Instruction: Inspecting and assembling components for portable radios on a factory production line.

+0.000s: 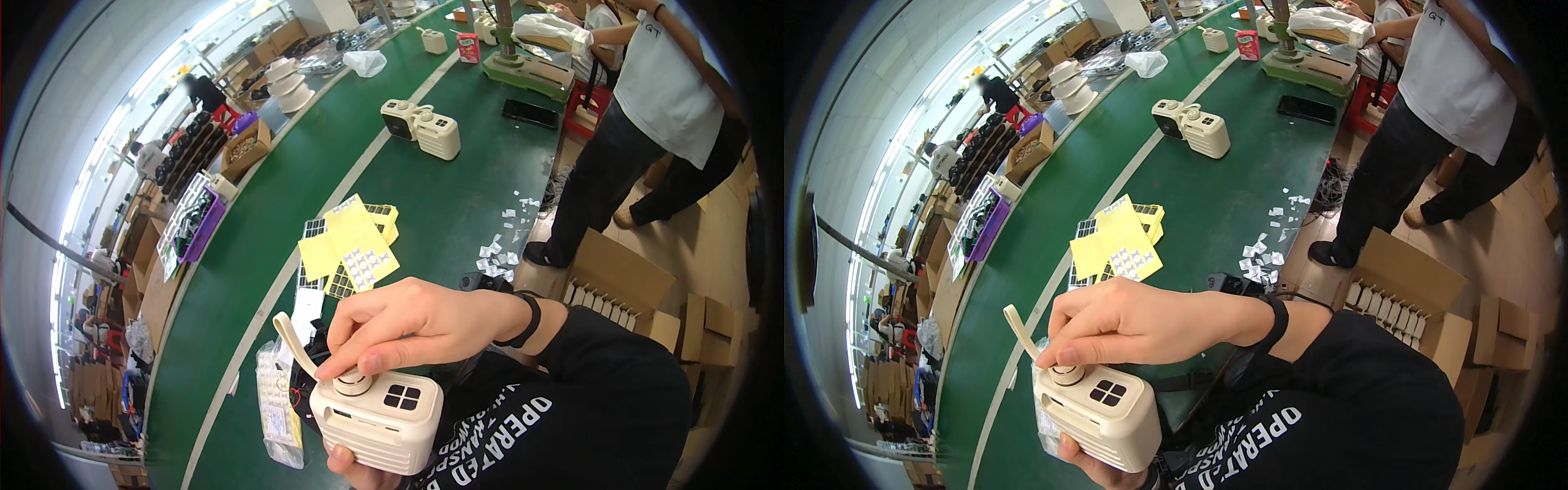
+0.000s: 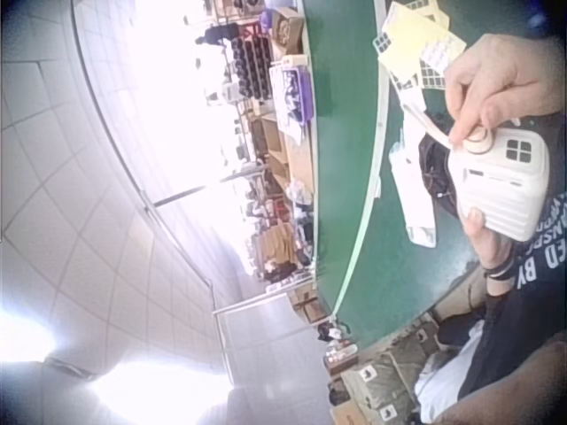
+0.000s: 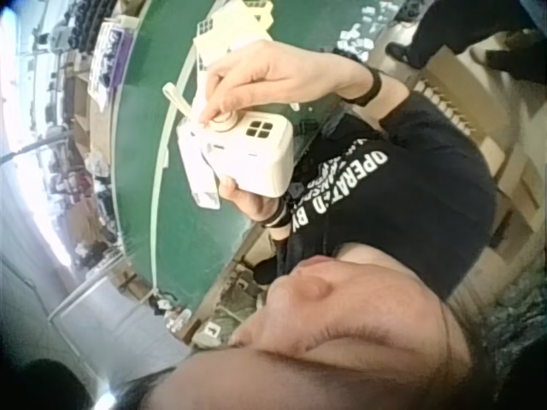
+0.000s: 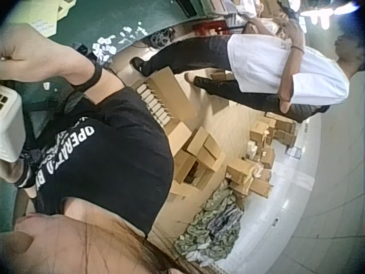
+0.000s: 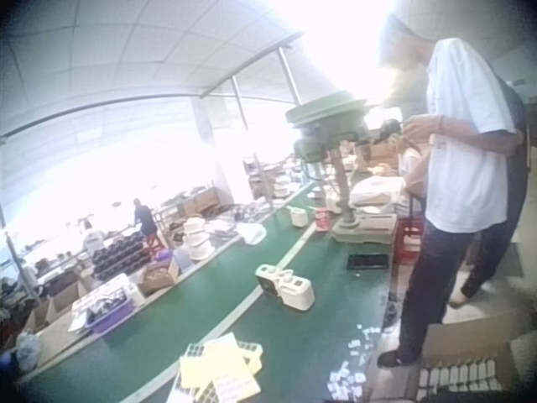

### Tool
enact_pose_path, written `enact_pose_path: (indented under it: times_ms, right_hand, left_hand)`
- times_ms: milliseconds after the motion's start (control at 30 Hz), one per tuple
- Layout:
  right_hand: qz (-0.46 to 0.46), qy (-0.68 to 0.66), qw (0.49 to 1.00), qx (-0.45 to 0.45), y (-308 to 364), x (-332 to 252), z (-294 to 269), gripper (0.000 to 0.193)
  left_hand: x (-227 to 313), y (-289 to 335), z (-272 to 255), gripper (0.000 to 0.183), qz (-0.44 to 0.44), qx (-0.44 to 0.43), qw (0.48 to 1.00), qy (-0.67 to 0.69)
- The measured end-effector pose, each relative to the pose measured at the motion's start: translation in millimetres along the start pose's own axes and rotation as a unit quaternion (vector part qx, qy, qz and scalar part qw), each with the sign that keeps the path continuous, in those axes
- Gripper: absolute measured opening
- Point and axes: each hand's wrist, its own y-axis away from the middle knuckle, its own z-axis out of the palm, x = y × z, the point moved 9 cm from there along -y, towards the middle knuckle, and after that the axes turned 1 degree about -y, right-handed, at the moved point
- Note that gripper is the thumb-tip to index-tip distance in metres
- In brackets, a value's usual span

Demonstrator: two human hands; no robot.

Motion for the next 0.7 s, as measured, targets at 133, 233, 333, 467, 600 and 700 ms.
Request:
enact_pose_path:
  times_ms: [133, 233, 333, 467, 600, 700]
  right_hand:
    - [-0.045, 0.059, 0.997, 0.014, 0.8, -7.7, 3.1, 0.028]
    - [-0.027, 0.058, 0.997, 0.046, 3.1, -6.8, -0.3, 0.019]
    - [-0.02, 0.015, 0.999, 0.033, 1.9, -6.1, 2.2, 0.018]
    - [0.006, 0.019, 0.998, 0.057, -0.2, -2.0, -1.0, 0.01]
    - [0.038, 0.03, 0.996, 0.078, -0.1, 5.1, -3.5, 0.008]
    - [0.039, 0.044, 0.995, 0.081, -3.2, 9.8, -5.4, 0.011]
  left_hand:
    - [5.9, 2.7, -7.0, 0.069, 0.021, 0.052, 0.992, -0.111]
    - [14.1, 6.5, -5.8, 0.075, 0.06, 0.08, 0.971, -0.218]
    - [21.5, 9.2, 0.6, 0.078, 0.087, 0.092, 0.937, -0.326]
    - [28.2, 8.0, 8.3, 0.077, 0.126, 0.091, 0.912, -0.379]
    - [27.9, 6.3, 8.3, 0.078, 0.133, 0.085, 0.902, -0.401]
    - [22.2, 6.0, 0.2, 0.076, 0.106, 0.095, 0.912, -0.384]
